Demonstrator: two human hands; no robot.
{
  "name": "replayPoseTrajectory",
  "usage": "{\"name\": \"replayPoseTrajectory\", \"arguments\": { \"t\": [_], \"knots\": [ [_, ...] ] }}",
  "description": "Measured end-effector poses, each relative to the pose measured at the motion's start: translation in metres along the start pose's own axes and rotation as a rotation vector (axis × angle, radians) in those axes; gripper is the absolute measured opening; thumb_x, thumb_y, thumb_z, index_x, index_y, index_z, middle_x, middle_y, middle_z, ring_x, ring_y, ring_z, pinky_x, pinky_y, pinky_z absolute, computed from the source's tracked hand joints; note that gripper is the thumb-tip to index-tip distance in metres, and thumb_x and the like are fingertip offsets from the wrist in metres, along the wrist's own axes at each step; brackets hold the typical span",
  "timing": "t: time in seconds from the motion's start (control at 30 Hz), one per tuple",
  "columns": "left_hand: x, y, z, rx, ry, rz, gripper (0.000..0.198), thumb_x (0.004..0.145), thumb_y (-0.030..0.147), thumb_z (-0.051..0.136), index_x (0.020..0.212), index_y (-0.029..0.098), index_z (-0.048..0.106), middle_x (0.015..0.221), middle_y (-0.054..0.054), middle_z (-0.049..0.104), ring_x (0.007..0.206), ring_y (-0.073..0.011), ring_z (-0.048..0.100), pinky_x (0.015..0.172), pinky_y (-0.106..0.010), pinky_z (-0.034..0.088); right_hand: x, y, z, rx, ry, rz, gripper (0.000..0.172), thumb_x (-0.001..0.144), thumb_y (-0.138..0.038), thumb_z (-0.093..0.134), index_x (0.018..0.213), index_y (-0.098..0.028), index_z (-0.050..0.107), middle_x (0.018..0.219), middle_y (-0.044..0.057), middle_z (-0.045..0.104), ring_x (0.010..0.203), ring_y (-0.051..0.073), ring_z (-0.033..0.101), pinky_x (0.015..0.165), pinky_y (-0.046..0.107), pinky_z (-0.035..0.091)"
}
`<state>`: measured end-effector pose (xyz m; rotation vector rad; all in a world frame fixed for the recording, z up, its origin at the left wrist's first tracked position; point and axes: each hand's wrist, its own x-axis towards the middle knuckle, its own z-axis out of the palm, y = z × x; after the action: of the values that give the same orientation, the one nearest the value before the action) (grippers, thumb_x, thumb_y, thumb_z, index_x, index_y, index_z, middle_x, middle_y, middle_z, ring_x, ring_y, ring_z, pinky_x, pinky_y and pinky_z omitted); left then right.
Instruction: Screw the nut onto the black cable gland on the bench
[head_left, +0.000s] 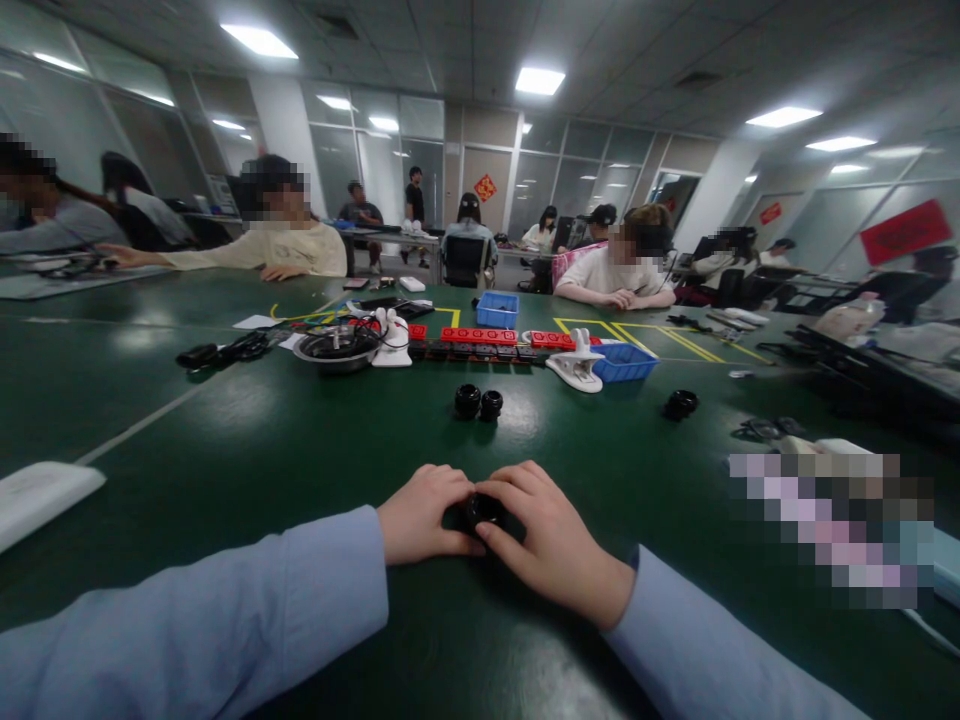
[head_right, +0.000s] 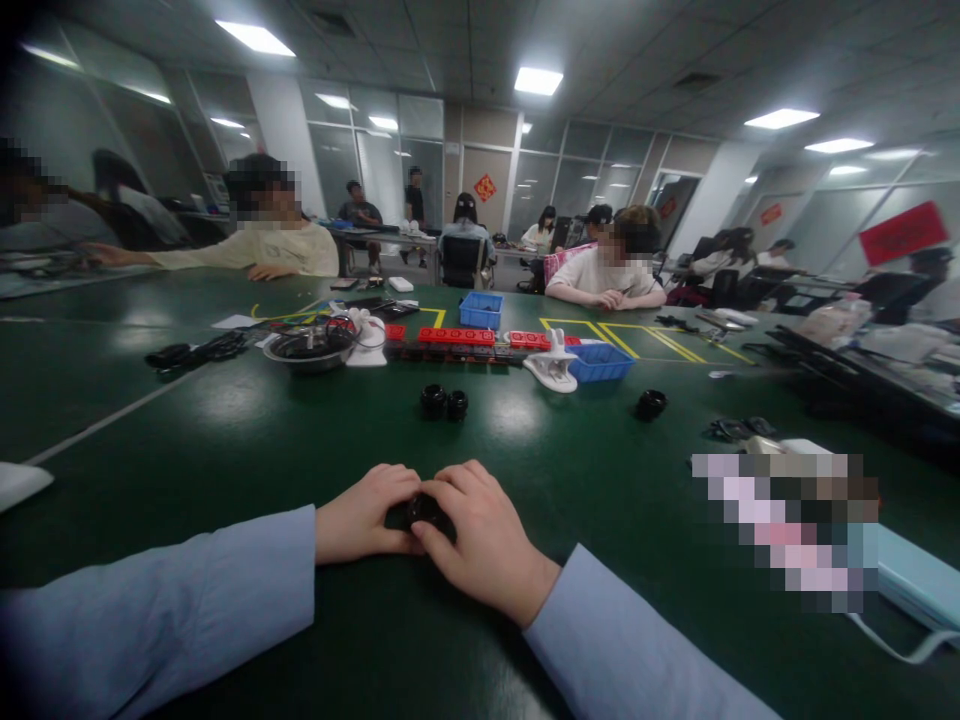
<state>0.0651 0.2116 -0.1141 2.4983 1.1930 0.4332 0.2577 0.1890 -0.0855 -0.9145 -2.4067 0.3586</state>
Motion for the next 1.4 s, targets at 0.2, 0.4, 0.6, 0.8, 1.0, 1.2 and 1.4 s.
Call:
{"name": "replayPoseTrajectory", "arguments": {
  "t": [0.2, 0.4, 0.6, 0.8, 1.0, 1.2, 1.4],
  "knots": [
    [-0.0002, 0.0008, -0.0017, -0.017, -0.02, -0.008, 0.039, 0.069, 0.048, 0.071, 0.091, 0.018, 0.059, 0.092, -0.001, 0.059, 0.088, -0.0212, 0.053, 0.078, -0.034, 0.038, -0.0001, -0.001, -0.001, -0.009, 0.069, -0.007, 0.032, 0.08, -0.021, 0.06, 0.111, -0.015, 0.055, 0.106, 0.009, 0.054, 0.096, 0.022, 0.047, 0.085, 0.038, 0.044],
    [0.0001, 0.0006, -0.0008, -0.004, -0.011, -0.005, 0.038, 0.068, 0.046, 0.073, 0.089, 0.017, 0.058, 0.089, -0.001, 0.059, 0.085, -0.0206, 0.053, 0.074, -0.033, 0.038, 0.0008, -0.0008, -0.0013, -0.034, -0.002, 0.018, 0.024, 0.079, -0.019, 0.063, 0.103, -0.015, 0.06, 0.097, 0.007, 0.057, 0.09, 0.021, 0.047, 0.081, 0.036, 0.044],
    [0.0, 0.0019, -0.0014, -0.014, -0.014, -0.02, 0.038, 0.068, 0.045, 0.074, 0.089, 0.017, 0.058, 0.089, -0.001, 0.059, 0.087, -0.0208, 0.053, 0.076, -0.033, 0.037, 0.0015, -0.0023, -0.0025, -0.043, -0.007, 0.025, 0.024, 0.079, -0.019, 0.064, 0.102, -0.015, 0.061, 0.096, 0.006, 0.057, 0.088, 0.02, 0.047, 0.08, 0.035, 0.044],
    [0.0002, 0.0016, -0.0016, -0.016, -0.015, -0.009, 0.037, 0.068, 0.045, 0.074, 0.088, 0.018, 0.059, 0.088, -0.001, 0.059, 0.086, -0.0206, 0.053, 0.076, -0.033, 0.037, 0.0016, -0.0031, -0.0037, -0.05, -0.019, 0.031, 0.025, 0.079, -0.019, 0.064, 0.104, -0.015, 0.061, 0.096, 0.007, 0.057, 0.089, 0.02, 0.047, 0.08, 0.035, 0.044],
    [0.0001, -0.0002, -0.0002, -0.005, 0.001, 0.003, 0.038, 0.068, 0.048, 0.072, 0.089, 0.018, 0.059, 0.089, -0.001, 0.059, 0.086, -0.0207, 0.053, 0.075, -0.032, 0.037, 0.001, -0.0021, -0.0025, -0.08, 0.007, 0.023, 0.029, 0.078, -0.021, 0.065, 0.106, -0.015, 0.059, 0.099, 0.007, 0.057, 0.091, 0.02, 0.049, 0.081, 0.036, 0.045],
    [-0.0002, 0.0004, -0.0007, -0.013, -0.005, -0.004, 0.038, 0.068, 0.047, 0.072, 0.09, 0.018, 0.058, 0.089, -0.001, 0.059, 0.086, -0.0204, 0.053, 0.076, -0.033, 0.037, 0.0003, -0.0018, -0.0016, -0.081, 0.024, 0.037, 0.027, 0.078, -0.022, 0.066, 0.103, -0.015, 0.06, 0.098, 0.008, 0.058, 0.09, 0.021, 0.049, 0.08, 0.037, 0.046],
    [-0.0001, 0.0002, -0.0005, -0.001, -0.007, 0.003, 0.039, 0.069, 0.048, 0.072, 0.09, 0.018, 0.058, 0.088, -0.001, 0.058, 0.086, -0.0208, 0.053, 0.076, -0.032, 0.037, 0.0009, -0.0024, -0.0028, -0.077, 0.005, 0.052, 0.026, 0.078, -0.022, 0.067, 0.102, -0.015, 0.061, 0.096, 0.007, 0.058, 0.09, 0.021, 0.049, 0.079, 0.036, 0.046]
  ]
}}
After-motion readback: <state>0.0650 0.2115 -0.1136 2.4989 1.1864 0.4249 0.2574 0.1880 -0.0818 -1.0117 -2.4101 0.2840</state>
